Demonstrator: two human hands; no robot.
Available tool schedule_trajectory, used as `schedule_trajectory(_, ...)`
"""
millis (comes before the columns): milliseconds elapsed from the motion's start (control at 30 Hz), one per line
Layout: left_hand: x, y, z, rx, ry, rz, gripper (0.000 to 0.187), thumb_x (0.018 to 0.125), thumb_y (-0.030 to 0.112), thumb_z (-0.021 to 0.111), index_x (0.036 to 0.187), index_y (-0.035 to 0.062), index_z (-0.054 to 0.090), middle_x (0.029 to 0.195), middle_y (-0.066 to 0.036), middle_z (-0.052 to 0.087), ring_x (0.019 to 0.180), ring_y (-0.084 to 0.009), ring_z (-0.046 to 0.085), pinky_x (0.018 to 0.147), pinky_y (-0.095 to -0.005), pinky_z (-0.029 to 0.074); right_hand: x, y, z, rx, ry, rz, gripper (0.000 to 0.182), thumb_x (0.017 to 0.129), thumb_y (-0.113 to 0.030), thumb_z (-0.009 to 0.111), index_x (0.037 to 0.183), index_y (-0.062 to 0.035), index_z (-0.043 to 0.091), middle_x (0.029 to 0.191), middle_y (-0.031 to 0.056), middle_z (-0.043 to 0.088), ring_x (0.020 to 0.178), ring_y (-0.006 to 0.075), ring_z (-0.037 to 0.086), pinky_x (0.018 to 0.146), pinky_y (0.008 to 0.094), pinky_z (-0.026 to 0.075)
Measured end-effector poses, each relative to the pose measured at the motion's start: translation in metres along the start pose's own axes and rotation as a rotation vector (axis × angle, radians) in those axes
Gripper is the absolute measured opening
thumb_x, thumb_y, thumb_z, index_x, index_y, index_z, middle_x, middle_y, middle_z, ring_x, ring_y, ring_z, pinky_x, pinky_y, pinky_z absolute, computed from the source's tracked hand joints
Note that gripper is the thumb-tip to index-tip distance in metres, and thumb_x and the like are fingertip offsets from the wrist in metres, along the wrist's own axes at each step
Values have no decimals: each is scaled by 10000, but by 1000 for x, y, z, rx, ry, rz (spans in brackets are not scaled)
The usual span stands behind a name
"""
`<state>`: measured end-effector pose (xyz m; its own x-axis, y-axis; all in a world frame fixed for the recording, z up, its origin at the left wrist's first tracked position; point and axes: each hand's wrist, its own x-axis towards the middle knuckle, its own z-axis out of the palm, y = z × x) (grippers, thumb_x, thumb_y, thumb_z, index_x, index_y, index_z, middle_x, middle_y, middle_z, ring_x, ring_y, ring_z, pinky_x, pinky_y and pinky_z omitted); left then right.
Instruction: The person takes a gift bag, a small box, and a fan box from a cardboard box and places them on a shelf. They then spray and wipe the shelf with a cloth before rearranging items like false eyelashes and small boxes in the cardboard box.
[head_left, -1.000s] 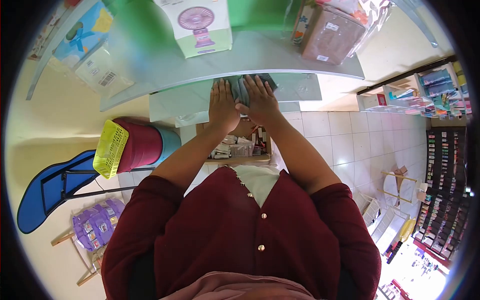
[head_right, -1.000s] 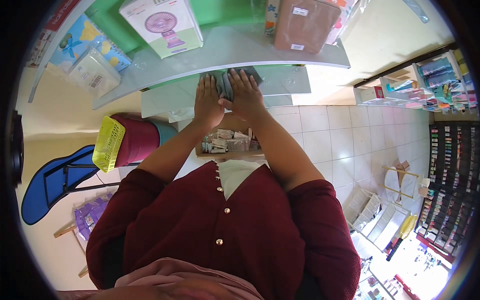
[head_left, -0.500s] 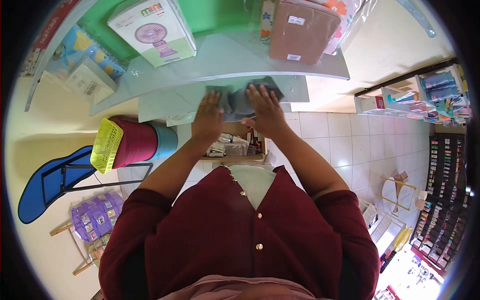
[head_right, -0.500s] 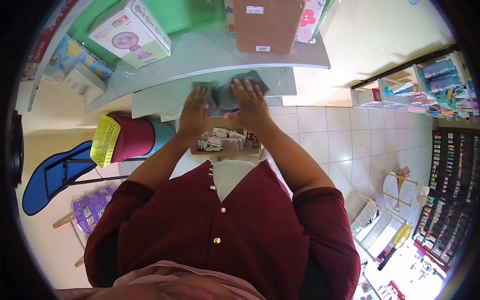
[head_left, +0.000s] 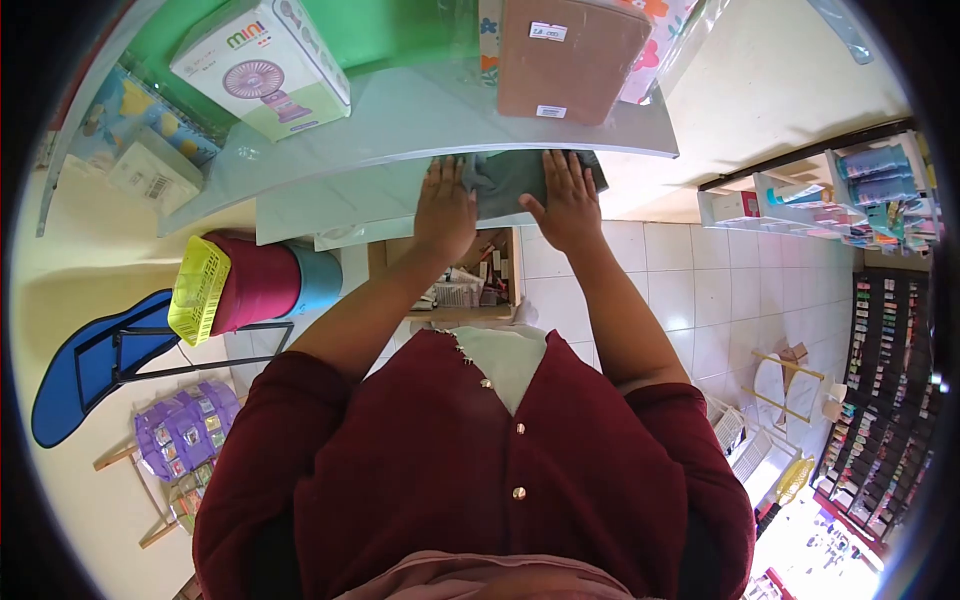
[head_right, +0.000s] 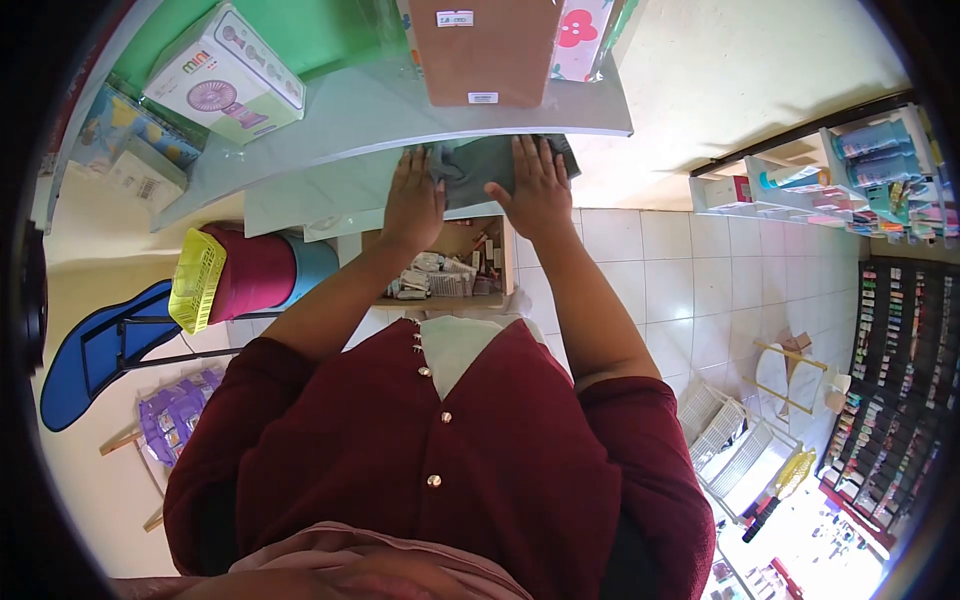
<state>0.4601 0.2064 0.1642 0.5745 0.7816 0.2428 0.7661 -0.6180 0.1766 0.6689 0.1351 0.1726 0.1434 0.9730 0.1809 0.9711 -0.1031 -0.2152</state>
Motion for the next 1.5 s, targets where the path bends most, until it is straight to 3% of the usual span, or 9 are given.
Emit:
schedule_trajectory(133,21,34,5,-92,5,101,487,968,220,438,1288,-146,457,1412,-305,404,1348,-459,339,1150,-482,238,-1,18,-4,6,-32,91,854,910,-638,432,1514,-70,226,1572,133,226,1460,330,176,1171,493,167)
schedule_trajectory(167,27,42,7,-19,-93,98,492,967,251,447,1316,-94,474,1477,-241,363,1396,-392,298,1168,-461,201,-3,20,-5,4,-29,98,854,910,-638,432,1514,-70,226,1572,133,226,1460,330,176,1171,493,167)
schedule_trajectory(400,57,85,32,-141,-46,317,501,907,201,475,1307,-101,486,1471,-266,355,1395,-393,302,1171,-455,201,-22,34,-6,30,-37,145,919,881,-697,395,1520,-64,205,1599,83,158,1477,272,133,1188,493,101)
schedule_trajectory(600,89,106,29,-229,-106,504,415,861,192,506,1160,-88,578,1387,-279,439,1336,-389,377,1138,-442,274,-30,53,-3,296,-66,260,993,856,-793,202,1526,-61,160,1599,150,110,1480,312,98,1171,534,81)
schedule_trajectory(700,98,114,34,-219,-387,459,524,868,177,511,1314,-95,467,1448,-277,376,1380,-396,322,1161,-465,249,-31,57,-3,402,-51,294,1045,828,-822,164,1523,-43,152,1594,180,100,1479,334,80,1165,546,74)
schedule_trajectory(867,83,97,33,-295,75,613,437,842,170,534,1182,-103,554,1399,-271,432,1323,-391,399,1112,-433,327,-40,40,-4,225,5,204,1121,782,-847,230,1503,11,187,1591,189,110,1482,329,68,1160,572,43)
schedule_trajectory(1067,28,57,1,-306,-89,576,617,698,200,729,1181,-132,534,1446,-292,360,1361,-420,345,1148,-480,265,-60,-1,-6,87,-27,-31,1155,791,-834,255,1440,121,235,1573,239,121,1464,405,93,1140,601,70)
schedule_trajectory(1400,72,57,22,-221,-26,638,362,812,182,549,1051,-77,631,1288,-282,508,1271,-382,432,1116,-454,307,-8,19,1,141,37,106,1135,783,-813,385,1467,80,234,1565,222,179,1459,375,144,1165,524,130)
schedule_trajectory(1500,76,56,26,-195,-230,560,344,835,179,523,1050,-62,642,1279,-264,527,1273,-351,434,1123,-440,295,-4,15,-2,92,16,133,1109,800,-796,394,1473,71,231,1571,210,171,1468,353,125,1171,518,119)
